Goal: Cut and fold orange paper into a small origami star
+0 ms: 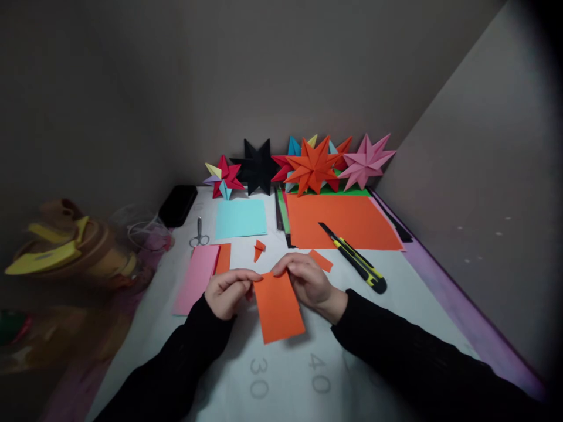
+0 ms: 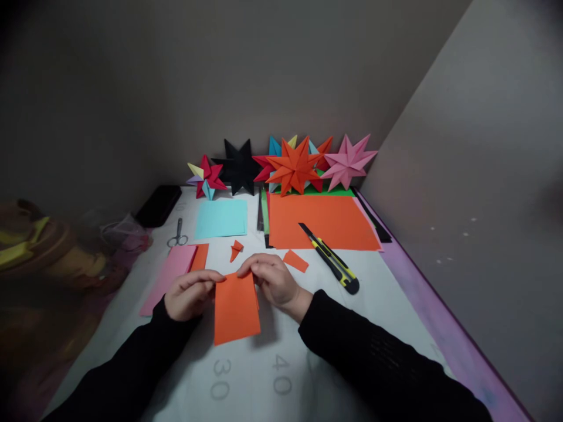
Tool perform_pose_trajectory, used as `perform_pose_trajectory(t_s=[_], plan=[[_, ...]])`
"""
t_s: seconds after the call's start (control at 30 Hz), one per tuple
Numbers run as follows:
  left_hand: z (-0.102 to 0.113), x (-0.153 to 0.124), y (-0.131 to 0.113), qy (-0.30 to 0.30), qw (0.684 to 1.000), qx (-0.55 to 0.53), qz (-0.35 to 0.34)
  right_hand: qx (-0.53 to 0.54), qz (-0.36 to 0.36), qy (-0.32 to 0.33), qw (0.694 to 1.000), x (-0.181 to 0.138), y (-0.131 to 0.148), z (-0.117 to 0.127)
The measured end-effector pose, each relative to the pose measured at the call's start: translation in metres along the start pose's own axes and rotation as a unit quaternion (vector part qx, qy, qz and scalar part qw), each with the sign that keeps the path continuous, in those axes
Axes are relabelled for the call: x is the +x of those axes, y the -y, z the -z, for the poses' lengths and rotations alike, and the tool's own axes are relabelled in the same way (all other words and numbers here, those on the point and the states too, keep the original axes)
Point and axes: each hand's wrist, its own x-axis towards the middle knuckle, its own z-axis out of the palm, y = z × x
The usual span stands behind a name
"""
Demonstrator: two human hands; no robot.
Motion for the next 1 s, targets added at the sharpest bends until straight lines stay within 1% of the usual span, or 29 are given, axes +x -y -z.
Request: perform_pose_trajectory(t_s=[0.07,0.17,0.2,0.27,0.37,0.5,0.63,0.7,0.73,0.8,0.83,0.93,1.0], plan=[[0.0,-0.002,-0.004,-0.008,0.999,0.041,-0.024,-0.042,-0.006,0.006,0.999,0.0,0.002,0.0],[-0.004,-0.004,-0.005,-0.073,0.987,0.132,-0.05,-0.125,0.0,0.025,0.992,0.001,0.006,-0.002],[-0.005,-0.004,-0.003,-0.089,0.984,0.147,-0.054,-0.149,0.007,0.029,0.988,0.002,0.007,-0.003],[-0.006,-0.002,0.002,-0.102,0.982,0.146,-0.061,-0.174,0.023,0.027,0.984,0.002,0.007,-0.005],[-0.005,0.002,0.013,-0.093,0.982,0.149,-0.065,-0.178,0.034,0.003,0.983,0.003,0.005,-0.009],[-0.001,0.006,0.021,-0.057,0.972,0.22,-0.057,-0.188,0.023,-0.019,0.982,0.003,0.006,-0.014],[0.001,0.006,0.019,-0.083,0.963,0.248,-0.063,-0.179,-0.039,-0.004,0.983,0.004,0.009,-0.015],[0.0,0.007,0.018,-0.085,0.97,0.22,-0.059,-0.18,-0.068,-0.003,0.981,0.004,0.009,-0.015],[-0.001,0.008,0.018,-0.08,0.976,0.196,-0.058,-0.188,-0.071,-0.004,0.98,0.004,0.01,-0.015],[-0.003,0.009,0.017,-0.066,0.984,0.154,-0.06,-0.218,-0.056,-0.003,0.974,0.003,0.011,-0.016],[-0.004,0.01,0.017,-0.057,0.985,0.149,-0.06,-0.237,-0.043,-0.001,0.971,0.002,0.012,-0.018],[-0.006,0.009,0.017,-0.046,0.978,0.201,-0.043,-0.257,-0.022,0.003,0.966,0.001,0.013,-0.021],[-0.006,0.008,0.017,-0.055,0.97,0.233,-0.041,-0.234,-0.039,0.006,0.972,0.0,0.013,-0.022]])
